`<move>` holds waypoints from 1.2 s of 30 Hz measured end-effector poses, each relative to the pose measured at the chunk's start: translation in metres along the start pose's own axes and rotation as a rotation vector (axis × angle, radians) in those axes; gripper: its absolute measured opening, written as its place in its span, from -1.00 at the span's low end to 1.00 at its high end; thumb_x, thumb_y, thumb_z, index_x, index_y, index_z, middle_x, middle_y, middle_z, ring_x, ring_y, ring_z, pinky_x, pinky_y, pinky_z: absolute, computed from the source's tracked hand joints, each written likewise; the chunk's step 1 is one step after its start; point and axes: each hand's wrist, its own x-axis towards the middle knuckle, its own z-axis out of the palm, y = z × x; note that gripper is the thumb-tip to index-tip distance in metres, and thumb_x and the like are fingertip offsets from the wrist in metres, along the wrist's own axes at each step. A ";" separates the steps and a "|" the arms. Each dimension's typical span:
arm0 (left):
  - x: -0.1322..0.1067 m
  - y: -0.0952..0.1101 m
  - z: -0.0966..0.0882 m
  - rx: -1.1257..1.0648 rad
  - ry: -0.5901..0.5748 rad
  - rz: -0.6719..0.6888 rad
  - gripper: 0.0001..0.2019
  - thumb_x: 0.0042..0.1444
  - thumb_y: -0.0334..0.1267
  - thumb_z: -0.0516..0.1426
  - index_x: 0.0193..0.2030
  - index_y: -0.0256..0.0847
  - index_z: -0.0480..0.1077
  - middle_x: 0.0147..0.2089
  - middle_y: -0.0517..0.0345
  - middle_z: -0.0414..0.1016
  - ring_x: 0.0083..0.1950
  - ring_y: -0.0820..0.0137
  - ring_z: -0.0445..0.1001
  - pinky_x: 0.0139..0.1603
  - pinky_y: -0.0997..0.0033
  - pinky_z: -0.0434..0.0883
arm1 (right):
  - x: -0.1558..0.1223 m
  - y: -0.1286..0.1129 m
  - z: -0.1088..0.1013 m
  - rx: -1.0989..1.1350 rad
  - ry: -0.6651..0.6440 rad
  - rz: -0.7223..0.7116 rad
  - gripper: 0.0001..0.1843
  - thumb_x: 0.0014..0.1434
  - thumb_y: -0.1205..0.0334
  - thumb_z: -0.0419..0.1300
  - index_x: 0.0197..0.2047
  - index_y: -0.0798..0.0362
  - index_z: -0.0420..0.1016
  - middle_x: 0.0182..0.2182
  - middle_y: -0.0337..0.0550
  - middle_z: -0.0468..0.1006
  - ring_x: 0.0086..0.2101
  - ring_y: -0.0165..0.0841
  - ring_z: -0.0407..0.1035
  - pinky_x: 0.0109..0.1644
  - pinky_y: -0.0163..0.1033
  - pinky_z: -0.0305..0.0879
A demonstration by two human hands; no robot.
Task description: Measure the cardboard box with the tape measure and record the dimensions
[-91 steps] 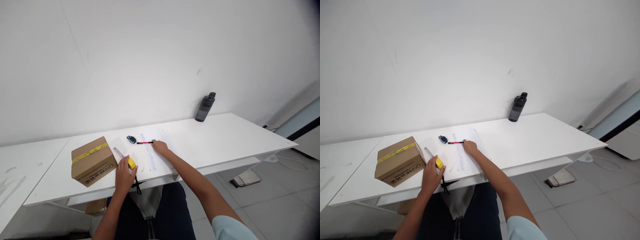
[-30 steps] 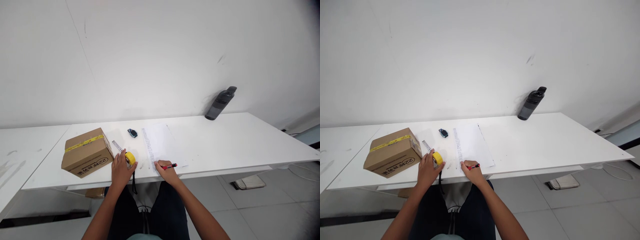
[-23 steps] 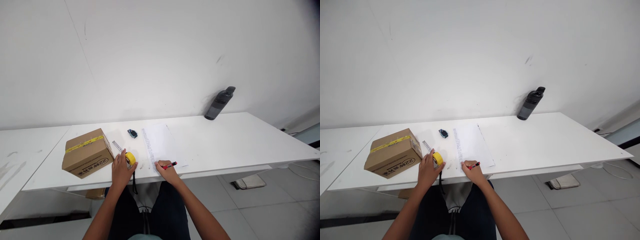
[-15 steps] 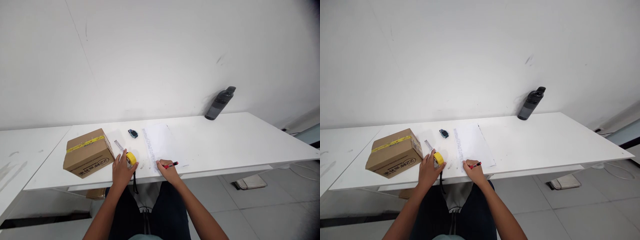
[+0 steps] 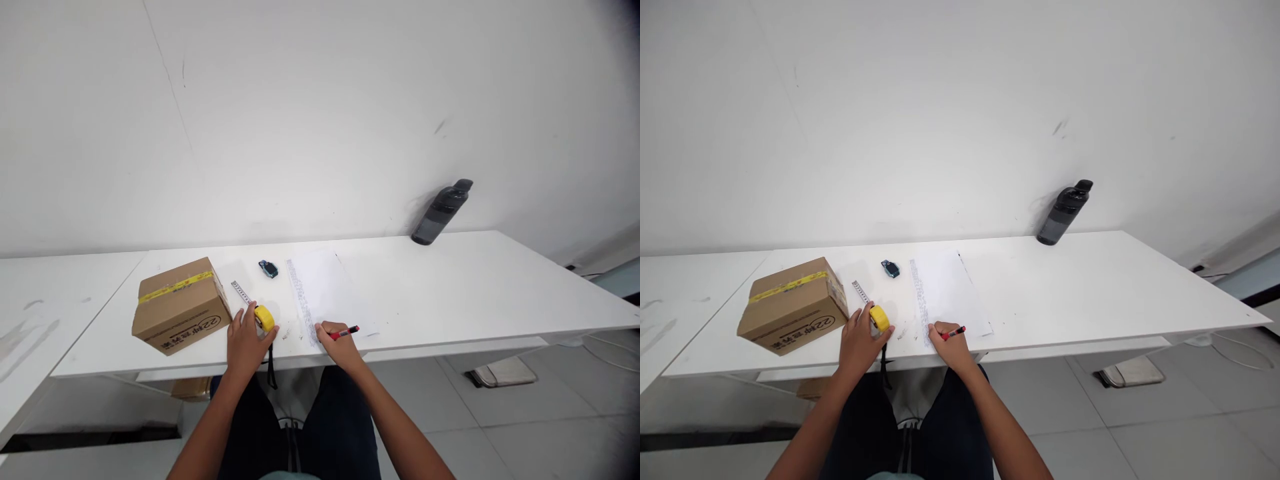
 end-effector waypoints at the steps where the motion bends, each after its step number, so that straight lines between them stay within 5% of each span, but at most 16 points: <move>1: 0.000 -0.001 0.000 -0.002 0.005 0.003 -0.27 0.15 0.11 0.10 0.36 -0.23 0.10 0.31 -0.12 0.30 0.38 0.03 0.12 0.30 0.04 0.12 | 0.000 0.000 0.000 0.000 0.005 0.000 -0.51 0.20 0.00 0.00 -0.61 -0.03 -0.17 -0.66 -0.37 -0.06 -0.57 -0.47 -0.11 -0.48 -0.26 -0.17; 14: -0.008 -0.011 0.007 -0.088 0.120 -0.003 -0.32 0.06 -0.02 0.19 0.29 -0.27 0.20 0.25 -0.14 0.37 0.33 0.03 0.23 0.27 0.04 0.20 | 0.003 0.004 0.003 0.083 -0.068 0.078 -0.49 0.12 -0.14 0.05 -0.67 -0.03 0.00 -0.69 -0.34 0.06 -0.59 -0.42 0.02 -0.47 -0.26 0.00; 20: -0.014 -0.012 -0.005 -0.191 0.082 0.083 -0.32 0.00 -0.16 0.25 0.28 -0.18 0.21 0.26 -0.08 0.38 0.27 0.12 0.34 0.30 0.01 0.19 | -0.002 -0.007 0.001 0.027 0.159 0.084 -0.48 0.19 -0.24 0.01 -0.59 -0.02 0.24 -0.61 -0.22 0.31 -0.49 -0.28 0.24 -0.38 -0.20 0.16; 23: -0.025 -0.008 -0.015 -0.163 0.101 0.198 -0.31 -0.04 -0.24 0.27 0.28 -0.10 0.22 0.33 -0.03 0.30 0.36 0.09 0.21 0.36 -0.09 0.09 | 0.001 -0.008 0.002 -0.139 0.302 0.020 -0.56 0.22 -0.18 0.02 -0.46 -0.02 0.37 -0.46 -0.15 0.43 -0.41 -0.23 0.33 -0.33 -0.18 0.21; 26: -0.039 -0.003 -0.028 -0.066 0.274 0.295 -0.46 -0.01 -0.24 0.27 0.16 -0.08 0.35 0.42 -0.07 0.14 0.45 -0.04 0.00 0.36 -0.23 0.02 | 0.013 -0.002 0.000 -0.383 0.383 0.074 -0.62 0.26 0.01 -0.05 -0.15 0.04 0.49 -0.17 0.03 0.46 -0.23 -0.14 0.40 -0.30 -0.16 0.25; 30: -0.052 0.003 -0.054 -0.021 0.446 0.367 -0.51 0.02 -0.15 0.27 0.13 -0.07 0.38 0.50 -0.12 -0.14 0.46 -0.15 -0.12 0.29 -0.25 0.14 | 0.030 0.001 0.000 -0.603 0.239 0.238 -0.46 0.19 0.33 -0.12 0.18 0.23 0.37 0.03 0.21 0.38 -0.13 -0.07 0.41 -0.27 -0.11 0.28; 33: -0.055 0.001 -0.073 0.016 0.495 0.368 -0.52 0.05 -0.16 0.26 0.15 0.01 0.37 0.49 -0.05 -0.13 0.47 -0.16 -0.15 0.30 -0.27 0.12 | 0.026 -0.012 0.012 -0.476 0.188 0.218 -0.44 0.20 0.33 -0.13 0.23 0.23 0.34 0.03 0.22 0.39 -0.16 -0.08 0.43 -0.18 -0.05 0.31; 36: -0.053 -0.001 -0.082 0.035 0.574 0.325 -0.47 0.07 -0.15 0.25 0.21 -0.01 0.30 0.50 -0.07 -0.17 0.47 -0.17 -0.17 0.32 -0.28 0.08 | 0.004 -0.045 0.034 -0.050 0.091 0.083 -0.44 0.28 0.09 -0.05 0.29 0.05 0.27 0.02 0.09 0.43 -0.13 -0.13 0.42 -0.09 -0.06 0.36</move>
